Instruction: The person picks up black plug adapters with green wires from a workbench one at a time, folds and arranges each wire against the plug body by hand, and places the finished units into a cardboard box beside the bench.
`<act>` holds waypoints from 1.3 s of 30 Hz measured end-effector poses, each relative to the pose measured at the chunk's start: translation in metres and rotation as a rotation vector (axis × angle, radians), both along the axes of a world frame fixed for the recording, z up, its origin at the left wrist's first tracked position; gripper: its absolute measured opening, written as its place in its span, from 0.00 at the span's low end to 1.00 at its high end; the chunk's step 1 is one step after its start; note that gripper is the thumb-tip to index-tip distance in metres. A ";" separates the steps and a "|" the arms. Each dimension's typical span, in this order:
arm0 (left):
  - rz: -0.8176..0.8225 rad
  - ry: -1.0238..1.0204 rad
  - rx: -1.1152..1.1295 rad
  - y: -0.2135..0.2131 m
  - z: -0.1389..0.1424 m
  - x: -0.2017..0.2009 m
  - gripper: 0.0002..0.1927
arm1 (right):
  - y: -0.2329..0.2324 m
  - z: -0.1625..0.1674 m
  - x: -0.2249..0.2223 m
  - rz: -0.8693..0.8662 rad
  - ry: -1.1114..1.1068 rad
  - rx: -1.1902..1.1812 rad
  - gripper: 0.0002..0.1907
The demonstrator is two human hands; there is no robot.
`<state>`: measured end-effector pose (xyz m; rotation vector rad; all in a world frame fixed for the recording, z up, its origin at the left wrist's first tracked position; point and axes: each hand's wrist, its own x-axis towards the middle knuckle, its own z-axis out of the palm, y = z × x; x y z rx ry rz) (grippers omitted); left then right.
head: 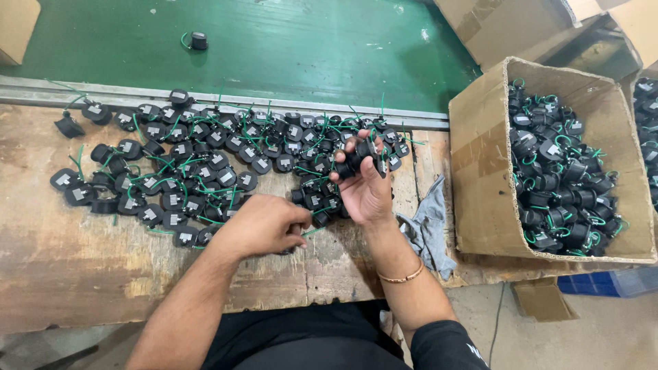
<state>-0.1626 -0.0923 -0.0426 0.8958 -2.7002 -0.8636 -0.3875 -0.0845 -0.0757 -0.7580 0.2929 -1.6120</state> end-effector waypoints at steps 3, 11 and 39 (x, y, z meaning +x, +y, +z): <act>-0.025 -0.002 -0.022 0.003 0.002 -0.004 0.18 | 0.001 -0.001 0.002 0.015 -0.006 -0.002 0.27; -0.020 0.383 -0.042 -0.001 -0.003 0.004 0.12 | -0.002 -0.003 0.003 0.003 0.038 0.056 0.26; 0.291 0.992 -0.463 0.001 0.002 0.014 0.08 | 0.017 -0.017 0.039 0.112 0.203 0.168 0.27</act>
